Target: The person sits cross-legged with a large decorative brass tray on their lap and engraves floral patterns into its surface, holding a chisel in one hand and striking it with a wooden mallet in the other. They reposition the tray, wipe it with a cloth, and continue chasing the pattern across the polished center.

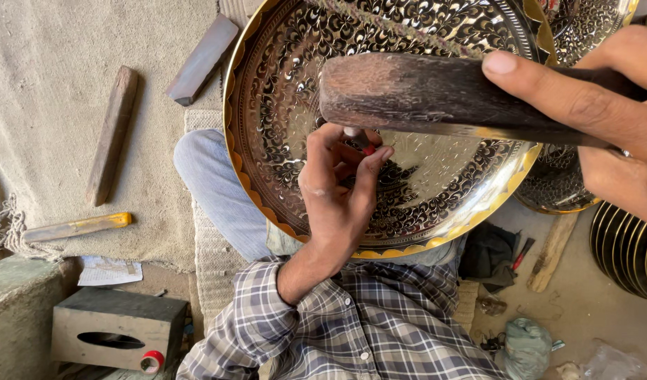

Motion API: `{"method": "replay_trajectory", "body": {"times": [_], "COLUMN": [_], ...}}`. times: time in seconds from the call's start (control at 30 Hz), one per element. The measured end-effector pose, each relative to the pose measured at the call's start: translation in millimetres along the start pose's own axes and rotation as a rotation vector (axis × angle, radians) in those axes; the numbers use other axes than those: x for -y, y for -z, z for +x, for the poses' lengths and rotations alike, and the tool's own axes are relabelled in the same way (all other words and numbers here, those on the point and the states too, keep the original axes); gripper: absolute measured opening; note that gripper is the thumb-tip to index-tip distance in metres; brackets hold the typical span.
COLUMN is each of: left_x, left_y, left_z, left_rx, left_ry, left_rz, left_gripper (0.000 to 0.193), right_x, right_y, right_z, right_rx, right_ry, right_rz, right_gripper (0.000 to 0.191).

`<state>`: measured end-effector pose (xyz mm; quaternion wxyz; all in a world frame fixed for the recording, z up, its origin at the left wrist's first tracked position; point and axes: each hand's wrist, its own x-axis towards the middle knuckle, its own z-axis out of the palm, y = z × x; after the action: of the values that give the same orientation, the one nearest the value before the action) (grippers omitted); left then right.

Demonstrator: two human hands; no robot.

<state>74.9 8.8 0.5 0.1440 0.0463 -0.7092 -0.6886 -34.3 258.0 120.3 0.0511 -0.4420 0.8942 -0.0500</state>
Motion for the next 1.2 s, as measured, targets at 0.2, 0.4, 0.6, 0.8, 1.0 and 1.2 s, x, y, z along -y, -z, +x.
{"method": "replay_trajectory", "body": {"times": [0.2, 0.4, 0.6, 0.8, 1.0, 1.2], "left_x": [3, 9, 5, 1, -3, -2], "left_y": [-1, 1, 2, 0, 6, 40], "left_z": [1, 1, 3, 2, 13, 48], "left_rx": [0.001, -0.002, 0.060, 0.033, 0.019, 0.300], "left_ry": [-0.048, -0.098, -0.114, -0.052, 0.045, -0.090], "left_rz": [-0.008, 0.157, 0.190, 0.038, -0.270, 0.079], "left_gripper": [0.036, 0.031, 0.029, 0.031, 0.034, 0.036], "right_x": [-11, -18, -21, -16, -8, 15], "right_y": [4, -5, -7, -2, -16, -49], "right_z": [-3, -2, -4, -10, -27, -77], "right_rx": [-0.002, 0.166, 0.127, 0.057, 0.067, -0.229], "right_ry": [-0.015, -0.013, 0.016, -0.065, -0.179, -0.279], "right_rz": [0.128, 0.064, 0.159, 0.184, 0.120, 0.112], "right_gripper": [0.080, 0.082, 0.085, 0.082, 0.075, 0.073]}}
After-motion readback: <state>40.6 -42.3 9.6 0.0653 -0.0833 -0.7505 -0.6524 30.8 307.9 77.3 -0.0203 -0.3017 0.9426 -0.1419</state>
